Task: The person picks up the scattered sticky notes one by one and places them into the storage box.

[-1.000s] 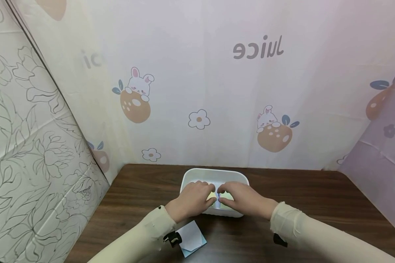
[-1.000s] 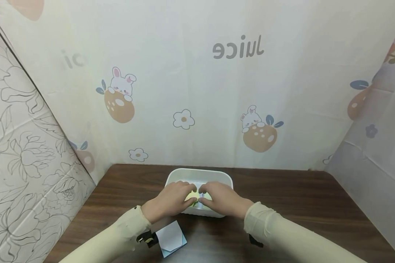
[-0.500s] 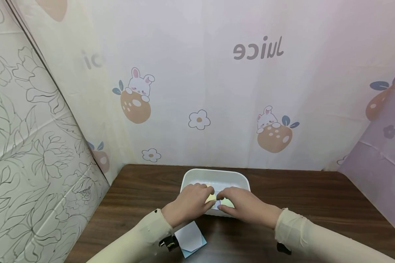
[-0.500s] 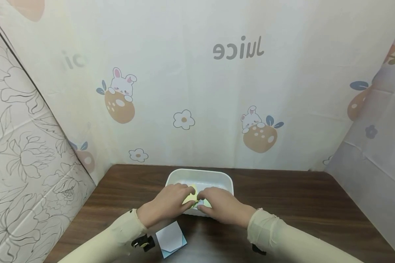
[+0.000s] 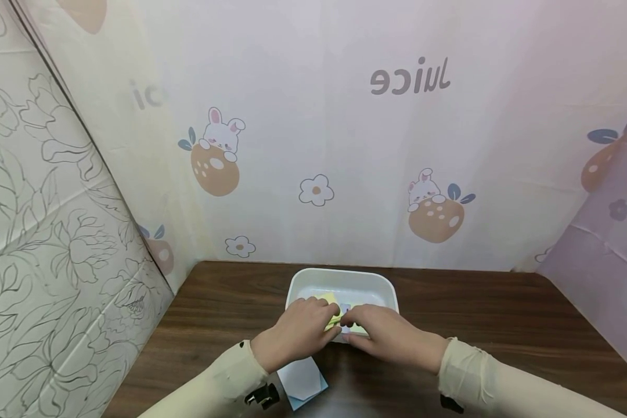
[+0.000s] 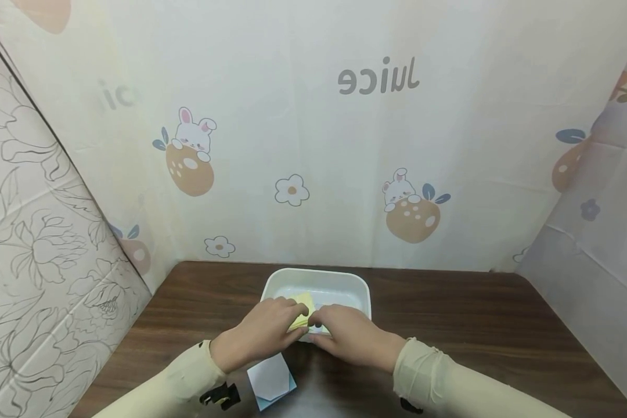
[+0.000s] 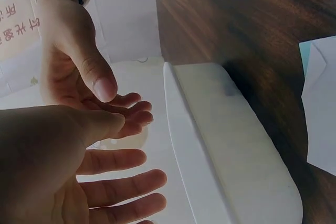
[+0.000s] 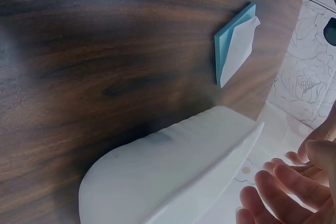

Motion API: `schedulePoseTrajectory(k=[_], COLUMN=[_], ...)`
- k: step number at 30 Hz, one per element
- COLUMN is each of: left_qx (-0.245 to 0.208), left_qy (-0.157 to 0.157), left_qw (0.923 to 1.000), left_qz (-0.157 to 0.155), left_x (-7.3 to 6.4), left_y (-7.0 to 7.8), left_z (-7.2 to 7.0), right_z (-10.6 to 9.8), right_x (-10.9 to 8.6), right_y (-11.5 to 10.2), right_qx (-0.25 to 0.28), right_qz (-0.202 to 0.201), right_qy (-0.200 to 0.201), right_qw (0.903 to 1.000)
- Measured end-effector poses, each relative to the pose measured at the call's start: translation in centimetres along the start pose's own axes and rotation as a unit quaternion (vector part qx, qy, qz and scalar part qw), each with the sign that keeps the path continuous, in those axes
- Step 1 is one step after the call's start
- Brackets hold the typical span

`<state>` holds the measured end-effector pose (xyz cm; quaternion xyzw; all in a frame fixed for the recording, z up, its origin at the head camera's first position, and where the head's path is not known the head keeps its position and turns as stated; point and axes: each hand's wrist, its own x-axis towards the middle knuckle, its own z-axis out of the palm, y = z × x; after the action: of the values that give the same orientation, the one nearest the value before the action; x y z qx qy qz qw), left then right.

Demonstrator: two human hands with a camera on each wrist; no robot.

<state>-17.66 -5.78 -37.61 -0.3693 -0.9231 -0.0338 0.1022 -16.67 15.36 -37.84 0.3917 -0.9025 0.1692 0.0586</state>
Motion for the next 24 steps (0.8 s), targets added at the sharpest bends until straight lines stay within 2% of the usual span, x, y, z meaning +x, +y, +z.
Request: schedulePoseTrajectory(k=[5, 9, 13, 24], left_qx=[0.003, 0.006, 0.003, -0.007], left_qy=[0.003, 0.008, 0.005, -0.01], left_qw=[1.0, 0.9999, 1.0, 0.9999], left_qz=[0.003, 0.005, 0.007, 0.005], left_x=[-0.4, -0.7, -0.9, -1.7], left_y=[0.1, 0.1, 0.3, 0.3], left_z=[0.1, 0.1, 0.2, 0.6], right_z=[0.2, 0.4, 0.6, 1.7], right_x=[0.0, -0.1, -0.2, -0.4], right_y=[-0.3, -0.4, -0.5, -0.7], right_qx=[0.015, 0.015, 0.016, 0.029], right_qz=[0.007, 0.003, -0.003, 0.001], right_qy=[-0.017, -0.015, -0.014, -0.053], right_qw=[0.9997, 0.9998, 0.9998, 0.9982])
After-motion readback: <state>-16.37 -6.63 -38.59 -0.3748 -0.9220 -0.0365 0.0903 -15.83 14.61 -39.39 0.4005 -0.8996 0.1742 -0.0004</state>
